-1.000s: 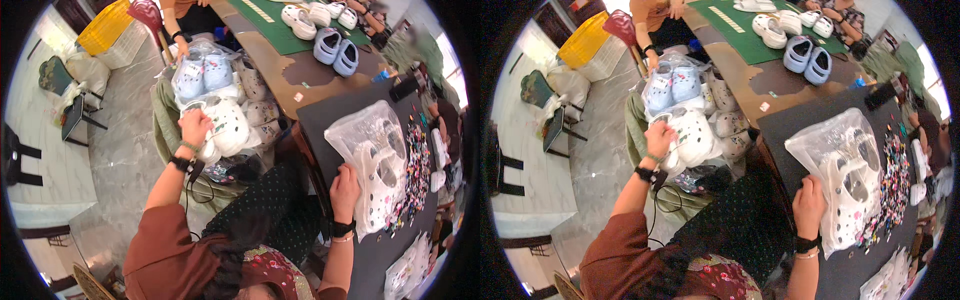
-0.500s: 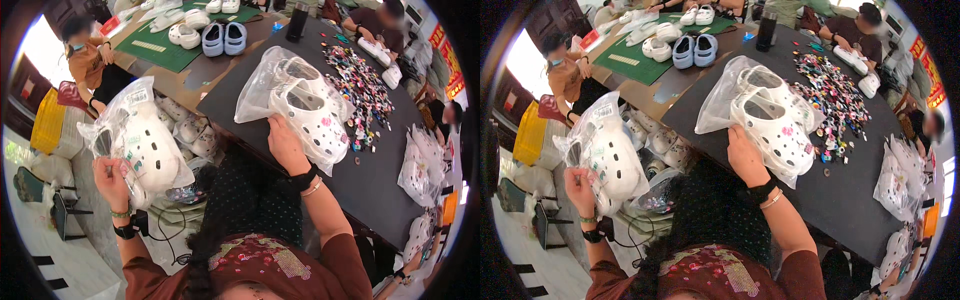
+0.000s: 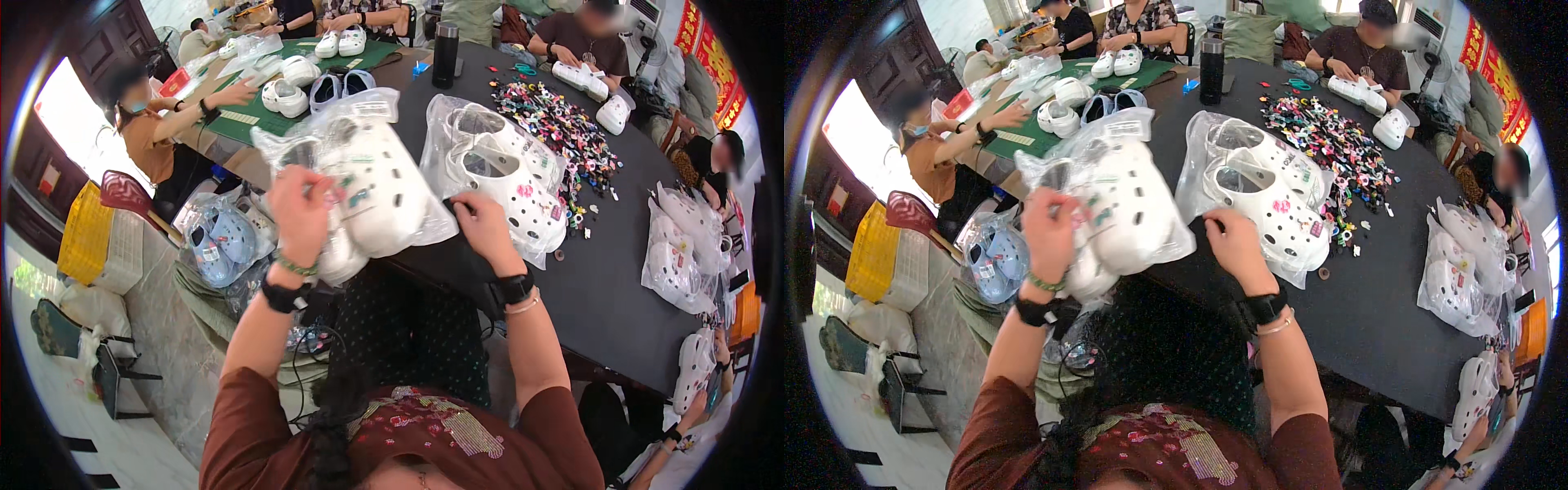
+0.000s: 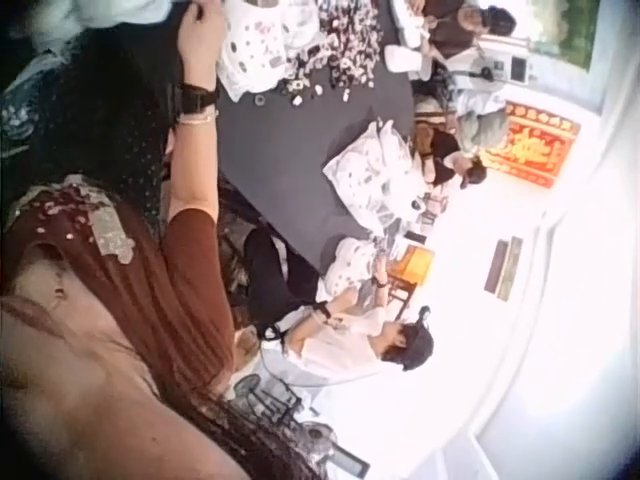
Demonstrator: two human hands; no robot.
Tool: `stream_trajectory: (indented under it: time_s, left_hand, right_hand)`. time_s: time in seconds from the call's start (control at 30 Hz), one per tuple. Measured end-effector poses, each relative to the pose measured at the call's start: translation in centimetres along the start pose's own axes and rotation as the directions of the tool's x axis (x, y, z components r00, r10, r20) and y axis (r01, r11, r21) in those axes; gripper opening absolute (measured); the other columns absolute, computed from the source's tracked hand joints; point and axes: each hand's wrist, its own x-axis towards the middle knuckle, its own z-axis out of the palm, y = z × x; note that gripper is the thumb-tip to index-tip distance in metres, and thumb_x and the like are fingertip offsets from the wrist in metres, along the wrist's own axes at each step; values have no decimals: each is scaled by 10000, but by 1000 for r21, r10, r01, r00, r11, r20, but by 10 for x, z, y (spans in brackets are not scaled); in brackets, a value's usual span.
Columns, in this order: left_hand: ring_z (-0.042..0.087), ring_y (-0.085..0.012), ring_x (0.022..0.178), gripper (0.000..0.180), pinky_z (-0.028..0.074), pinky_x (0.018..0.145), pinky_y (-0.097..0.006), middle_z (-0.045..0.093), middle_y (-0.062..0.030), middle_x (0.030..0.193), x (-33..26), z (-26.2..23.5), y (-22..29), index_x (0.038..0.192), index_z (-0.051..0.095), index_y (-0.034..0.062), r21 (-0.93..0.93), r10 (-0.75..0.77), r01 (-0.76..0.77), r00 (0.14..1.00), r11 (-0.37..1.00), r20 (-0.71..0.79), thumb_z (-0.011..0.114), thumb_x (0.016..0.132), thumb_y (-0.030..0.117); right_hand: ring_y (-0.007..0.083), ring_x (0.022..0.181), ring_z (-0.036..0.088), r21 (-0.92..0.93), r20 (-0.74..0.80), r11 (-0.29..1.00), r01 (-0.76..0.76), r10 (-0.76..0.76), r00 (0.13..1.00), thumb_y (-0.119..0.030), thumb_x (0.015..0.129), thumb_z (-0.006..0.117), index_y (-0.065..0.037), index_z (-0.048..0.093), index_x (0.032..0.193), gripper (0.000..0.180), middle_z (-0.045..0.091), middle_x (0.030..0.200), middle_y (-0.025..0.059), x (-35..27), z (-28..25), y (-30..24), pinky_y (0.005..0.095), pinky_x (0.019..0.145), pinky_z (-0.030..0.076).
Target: Decorating white clogs with colorful charms.
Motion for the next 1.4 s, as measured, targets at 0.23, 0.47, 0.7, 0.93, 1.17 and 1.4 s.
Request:
stream_trajectory:
  time_s: [0.23,0.47,0.7,0.93,1.17,1.4]
  left_hand:
    - [571,-270,768,118,432,697,-397,598,-78,804,-23,78,19,758,630,67,58,100,-100,995,993,1,715,767,149]
    - [542,-297,1080,410,417,954,-386,567,-152,1170,-6,60,5,1165,621,110,-168,50,-16,978,986,201,723,788,236]
    - [549,-263,1107,375,472,880,-338,503,-154,1287,-9,-4,-31,1177,620,116,-259,-49,86,988,962,146,706,820,192]
    - [535,-341,1114,353,431,943,-436,576,-147,1173,-36,-85,-222,1112,629,105,458,-256,232,967,858,-11,688,774,188]
    - [262,-331,1399,702,322,1001,-631,375,-136,1465,-40,-142,-343,1380,431,261,886,-644,352,761,301,-84,736,759,378]
    - [157,-394,1430,862,239,1046,-635,223,-213,1529,-35,-140,-372,1442,321,366,859,-866,488,485,154,-120,780,718,458]
  right_hand:
    - [210,616,593,-17,-307,994,-105,95,947,-59,891,591,-15,592,1022,138,606,919,114,-25,-31,-47,282,589,487]
    - [245,631,615,-163,-133,968,189,-211,968,-57,837,643,-31,579,1050,224,529,1208,134,-30,-5,-96,328,553,501]
    - [305,795,646,-385,-33,881,274,-310,950,-155,795,732,-73,609,1139,374,500,1301,160,-34,29,-77,357,619,542]
    - [319,905,608,-375,-72,836,400,-456,887,40,784,687,-107,530,1251,514,428,1366,192,-49,45,-36,355,661,510]
    - [376,1139,531,-366,-64,845,390,-441,895,91,807,641,-88,479,1268,520,345,1390,213,-53,48,-21,408,835,525]
    - [417,1231,461,-405,-31,836,371,-418,908,92,824,608,-60,462,1266,489,338,1393,232,-62,46,-18,447,918,506]
